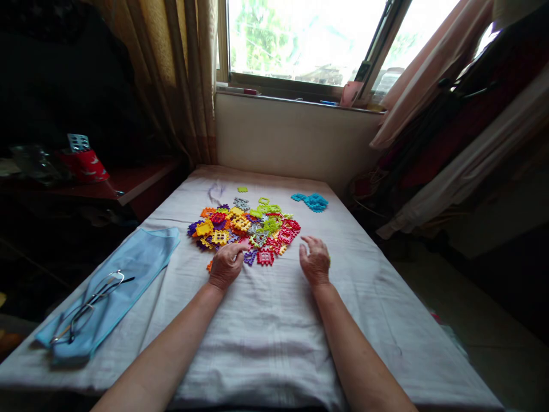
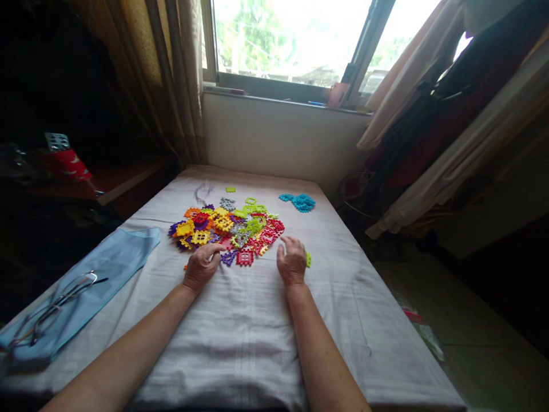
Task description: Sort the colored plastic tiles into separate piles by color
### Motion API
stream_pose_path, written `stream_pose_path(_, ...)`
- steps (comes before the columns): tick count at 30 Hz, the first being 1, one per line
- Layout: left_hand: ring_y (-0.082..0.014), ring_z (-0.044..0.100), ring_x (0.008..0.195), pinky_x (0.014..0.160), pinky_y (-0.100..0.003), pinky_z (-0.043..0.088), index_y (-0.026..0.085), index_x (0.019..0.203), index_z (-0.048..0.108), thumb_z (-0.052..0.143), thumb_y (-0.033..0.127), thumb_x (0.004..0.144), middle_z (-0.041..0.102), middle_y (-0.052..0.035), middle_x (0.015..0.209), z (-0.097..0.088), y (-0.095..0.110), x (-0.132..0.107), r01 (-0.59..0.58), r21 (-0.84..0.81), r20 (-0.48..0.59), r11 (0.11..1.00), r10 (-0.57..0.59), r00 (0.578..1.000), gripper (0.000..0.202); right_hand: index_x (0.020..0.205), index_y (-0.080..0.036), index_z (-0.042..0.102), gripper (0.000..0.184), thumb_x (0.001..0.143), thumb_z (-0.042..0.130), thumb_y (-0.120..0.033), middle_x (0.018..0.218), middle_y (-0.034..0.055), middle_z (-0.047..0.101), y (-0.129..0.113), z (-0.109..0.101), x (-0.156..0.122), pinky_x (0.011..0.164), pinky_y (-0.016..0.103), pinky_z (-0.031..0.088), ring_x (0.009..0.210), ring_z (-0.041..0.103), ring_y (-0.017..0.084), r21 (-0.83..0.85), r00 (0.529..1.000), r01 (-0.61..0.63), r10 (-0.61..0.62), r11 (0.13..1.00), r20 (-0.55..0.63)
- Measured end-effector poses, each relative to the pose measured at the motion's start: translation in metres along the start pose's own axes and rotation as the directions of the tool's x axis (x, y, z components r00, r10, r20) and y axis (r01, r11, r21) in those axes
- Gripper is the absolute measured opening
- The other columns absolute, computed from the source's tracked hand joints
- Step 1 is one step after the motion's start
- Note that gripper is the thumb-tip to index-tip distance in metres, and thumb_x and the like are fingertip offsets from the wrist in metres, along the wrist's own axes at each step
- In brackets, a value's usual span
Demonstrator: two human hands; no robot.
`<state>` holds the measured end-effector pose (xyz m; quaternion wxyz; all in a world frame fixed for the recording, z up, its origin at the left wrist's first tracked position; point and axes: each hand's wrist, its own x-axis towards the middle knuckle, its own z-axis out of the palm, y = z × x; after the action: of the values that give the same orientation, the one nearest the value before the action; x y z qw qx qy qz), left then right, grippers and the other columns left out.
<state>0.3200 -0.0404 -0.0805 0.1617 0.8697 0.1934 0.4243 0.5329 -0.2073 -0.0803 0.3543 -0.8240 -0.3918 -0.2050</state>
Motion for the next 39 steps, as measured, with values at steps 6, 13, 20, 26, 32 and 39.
stream_pose_path(6,-0.0185,0.071,0.086,0.083,-0.031,0.055,0.023,0.089,0.070,0.052,0.009,0.081,0.076,-0.0021,0.090,0.001,0.000,-0.001,0.028,0.026,0.001,0.999,-0.028,1.000,0.024,0.122,-0.022,0.065,0.035,0.090,0.054,-0.030,0.131,0.0076,0.062,-0.078,0.041,0.017,0.106,0.040,0.034,0.125,0.047,0.026,0.056,0.905,0.264,-0.268,0.963,0.331)
stream_pose_path(13,-0.0173,0.071,0.085,0.082,-0.029,0.055,0.023,0.089,0.070,0.050,0.009,0.081,0.076,-0.0021,0.090,0.002,-0.001,-0.001,0.076,0.002,0.028,0.997,-0.076,0.997,0.026,0.122,-0.024,0.064,0.036,0.090,0.057,-0.039,0.126,0.0078,0.063,-0.082,0.051,0.017,0.106,0.044,0.028,0.125,0.045,0.027,0.004,0.864,0.303,-0.276,0.953,0.420)
stream_pose_path(20,-0.0164,0.071,0.085,0.082,-0.027,0.056,0.023,0.087,0.071,0.050,0.010,0.080,0.076,-0.0009,0.089,0.002,-0.003,0.000,0.138,-0.048,0.002,0.989,-0.138,0.990,0.025,0.105,-0.022,0.069,0.028,0.088,0.062,-0.042,0.108,0.0083,0.066,-0.074,0.034,-0.002,0.101,0.038,0.031,0.106,0.051,0.025,-0.002,0.919,0.221,-0.208,0.975,0.334)
stream_pose_path(26,-0.0161,0.071,0.083,0.081,-0.027,0.056,0.024,0.086,0.071,0.049,0.011,0.080,0.076,0.0000,0.088,0.002,-0.003,0.001,0.177,-0.077,-0.014,0.981,-0.178,0.984,0.026,0.099,-0.024,0.072,0.023,0.085,0.064,-0.040,0.106,0.0058,0.066,-0.087,0.028,-0.005,0.099,0.038,0.030,0.106,0.051,0.024,0.011,0.913,0.196,-0.187,0.981,0.362)
stream_pose_path(32,-0.0159,0.071,0.084,0.082,-0.026,0.056,0.024,0.086,0.072,0.050,0.012,0.080,0.076,0.0003,0.088,0.002,-0.005,0.001,0.215,-0.099,0.003,0.971,-0.216,0.976,0.026,0.100,-0.025,0.074,0.023,0.087,0.060,-0.039,0.121,0.0073,0.063,-0.100,0.041,0.014,0.097,0.041,0.032,0.114,0.049,0.026,-0.106,0.887,0.166,-0.101,0.980,0.450)
stream_pose_path(39,-0.0158,0.071,0.084,0.083,-0.027,0.056,0.024,0.086,0.073,0.050,0.014,0.080,0.076,0.0010,0.088,0.003,-0.006,0.001,0.248,-0.114,0.003,0.962,-0.250,0.968,0.026,0.096,-0.023,0.073,0.021,0.090,0.056,-0.033,0.124,0.0087,0.063,-0.100,0.048,0.020,0.099,0.039,0.035,0.119,0.049,0.025,-0.031,0.884,0.184,-0.152,0.982,0.442)
